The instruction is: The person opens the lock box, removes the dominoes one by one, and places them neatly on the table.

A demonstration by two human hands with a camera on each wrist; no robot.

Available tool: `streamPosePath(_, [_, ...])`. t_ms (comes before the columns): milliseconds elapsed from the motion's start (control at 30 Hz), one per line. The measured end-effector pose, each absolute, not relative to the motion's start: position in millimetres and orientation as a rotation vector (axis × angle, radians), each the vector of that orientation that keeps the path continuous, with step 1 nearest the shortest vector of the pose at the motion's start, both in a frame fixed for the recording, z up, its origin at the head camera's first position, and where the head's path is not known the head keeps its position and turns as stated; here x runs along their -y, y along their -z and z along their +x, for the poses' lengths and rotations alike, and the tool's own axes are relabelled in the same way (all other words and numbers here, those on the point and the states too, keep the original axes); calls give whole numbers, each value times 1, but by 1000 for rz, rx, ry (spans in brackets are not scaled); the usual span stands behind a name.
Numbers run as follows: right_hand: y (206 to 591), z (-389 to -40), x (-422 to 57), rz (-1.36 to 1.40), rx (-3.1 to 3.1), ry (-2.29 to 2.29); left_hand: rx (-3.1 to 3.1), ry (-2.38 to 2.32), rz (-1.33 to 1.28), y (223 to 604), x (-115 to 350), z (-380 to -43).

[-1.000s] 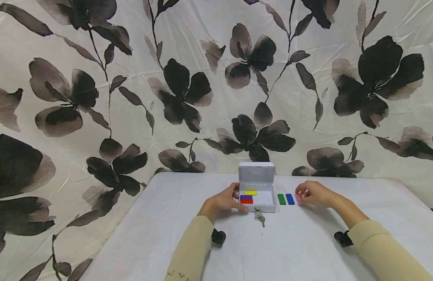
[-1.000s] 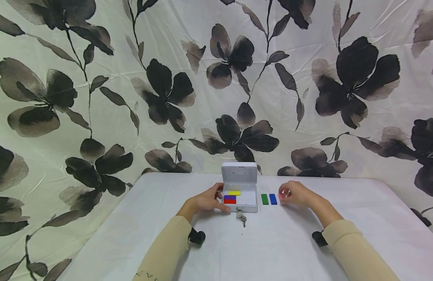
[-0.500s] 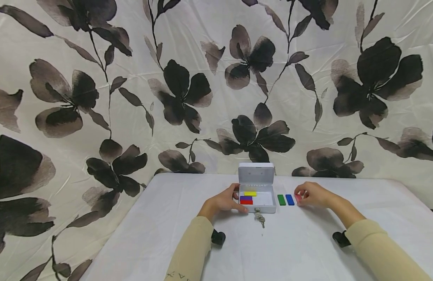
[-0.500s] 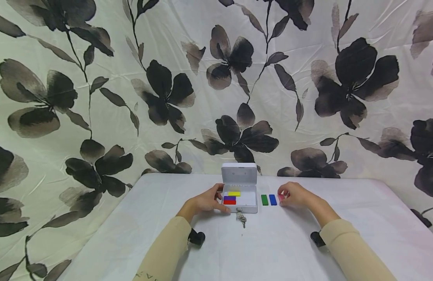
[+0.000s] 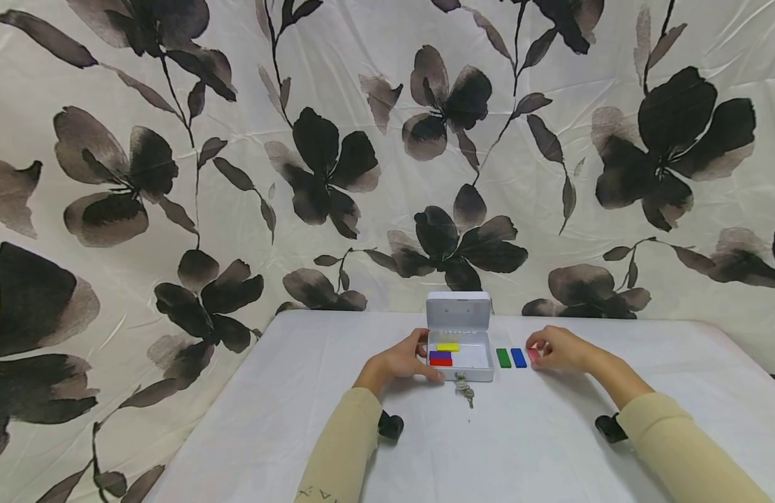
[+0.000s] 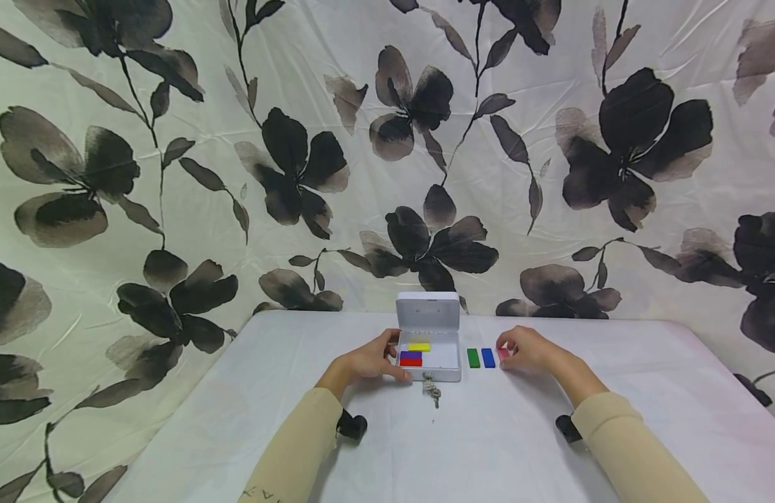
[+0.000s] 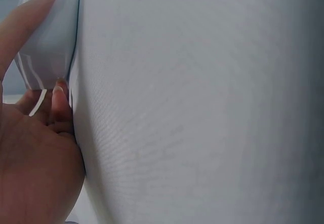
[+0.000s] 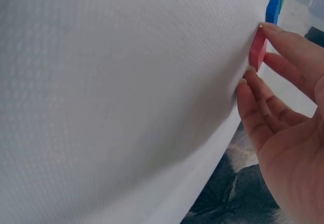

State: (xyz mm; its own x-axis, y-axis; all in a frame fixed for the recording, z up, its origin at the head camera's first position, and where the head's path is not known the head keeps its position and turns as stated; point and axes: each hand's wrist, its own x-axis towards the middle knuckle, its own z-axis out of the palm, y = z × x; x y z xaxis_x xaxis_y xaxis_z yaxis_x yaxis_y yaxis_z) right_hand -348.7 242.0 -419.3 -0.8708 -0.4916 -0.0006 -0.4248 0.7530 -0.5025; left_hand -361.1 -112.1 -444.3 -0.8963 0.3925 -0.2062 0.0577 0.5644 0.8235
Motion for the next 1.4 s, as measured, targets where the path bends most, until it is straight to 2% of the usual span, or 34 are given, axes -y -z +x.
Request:
streamPosePath(667, [403,-332,-242,-776,-2874,719,-2440,-1258,357,443,112,-360])
streamPosePath(1133, [387,-323,-205,-930,-2859,803,-2435,-1264,367,443,112,-361])
streamPosePath(1400, [390,-327,-184,-924,-2825,832,-2431,-1269,363,443,112,-360])
